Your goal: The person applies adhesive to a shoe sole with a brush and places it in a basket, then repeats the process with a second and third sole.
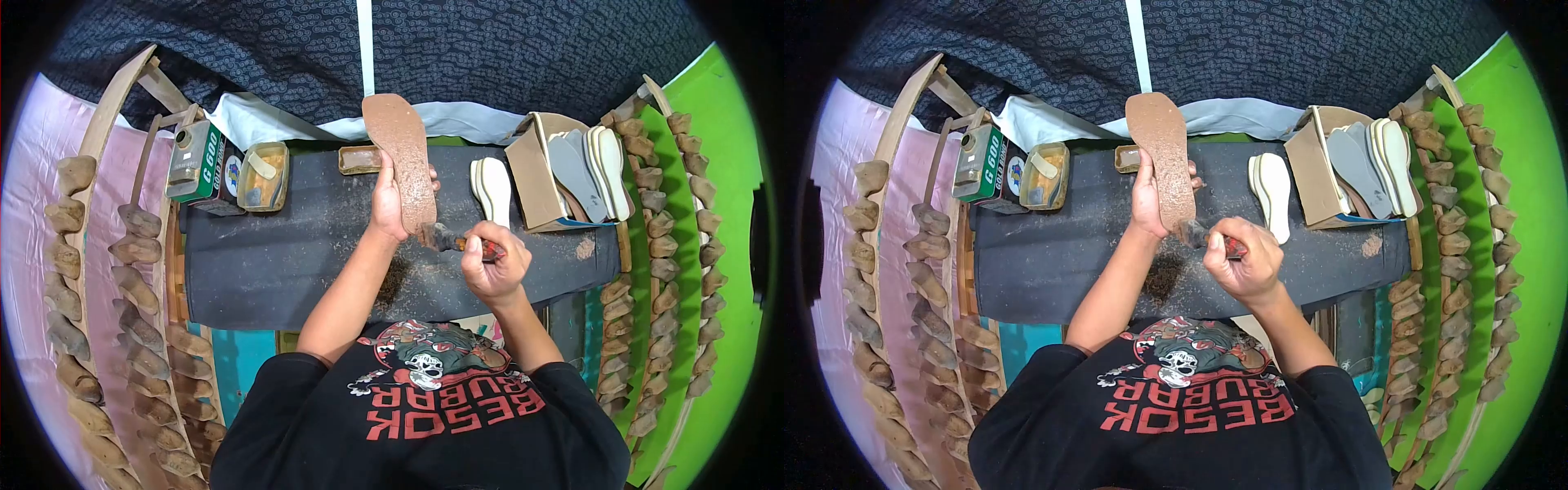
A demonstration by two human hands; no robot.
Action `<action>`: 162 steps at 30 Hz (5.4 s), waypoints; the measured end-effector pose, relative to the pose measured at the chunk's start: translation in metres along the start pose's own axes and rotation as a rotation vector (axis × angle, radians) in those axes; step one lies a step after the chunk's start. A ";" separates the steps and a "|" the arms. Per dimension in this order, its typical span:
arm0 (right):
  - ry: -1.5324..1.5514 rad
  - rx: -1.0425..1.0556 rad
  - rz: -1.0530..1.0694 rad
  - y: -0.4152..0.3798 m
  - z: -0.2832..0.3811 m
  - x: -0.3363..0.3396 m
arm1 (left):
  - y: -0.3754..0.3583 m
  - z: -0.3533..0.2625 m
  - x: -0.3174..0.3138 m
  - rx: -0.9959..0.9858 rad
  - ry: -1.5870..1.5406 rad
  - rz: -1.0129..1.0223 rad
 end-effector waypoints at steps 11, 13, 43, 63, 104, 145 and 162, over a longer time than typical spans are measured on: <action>-0.026 -0.091 -0.089 0.017 -0.013 -0.011 | 0.002 0.006 0.005 0.049 0.052 0.049; -0.007 -0.062 -0.055 0.013 -0.010 -0.010 | 0.001 0.002 0.002 0.015 0.059 -0.001; 0.008 -0.003 0.027 0.018 -0.005 -0.013 | -0.007 -0.002 -0.001 0.120 0.023 0.027; 0.019 -0.030 -0.002 0.012 -0.006 -0.012 | -0.005 0.007 0.006 0.102 0.041 0.058; 0.240 -0.295 -0.012 -0.028 -0.079 0.024 | -0.010 0.058 0.033 -0.085 0.394 -0.461; 0.418 -1.154 -0.007 -0.111 -0.169 -0.107 | -0.118 -0.024 0.102 -0.026 0.226 -0.428; 1.197 -1.165 -0.094 -0.048 -0.105 -0.060 | -0.084 0.060 0.055 0.568 0.317 -0.055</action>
Point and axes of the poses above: each hand's wrist, its own y-axis towards the middle knuckle, its own x-axis out of the back of the hand, z = x × y, the point moved 2 cm from there along y, towards the middle knuckle, and after that the axes turned 13 degrees about x, right-handed, at the moved point
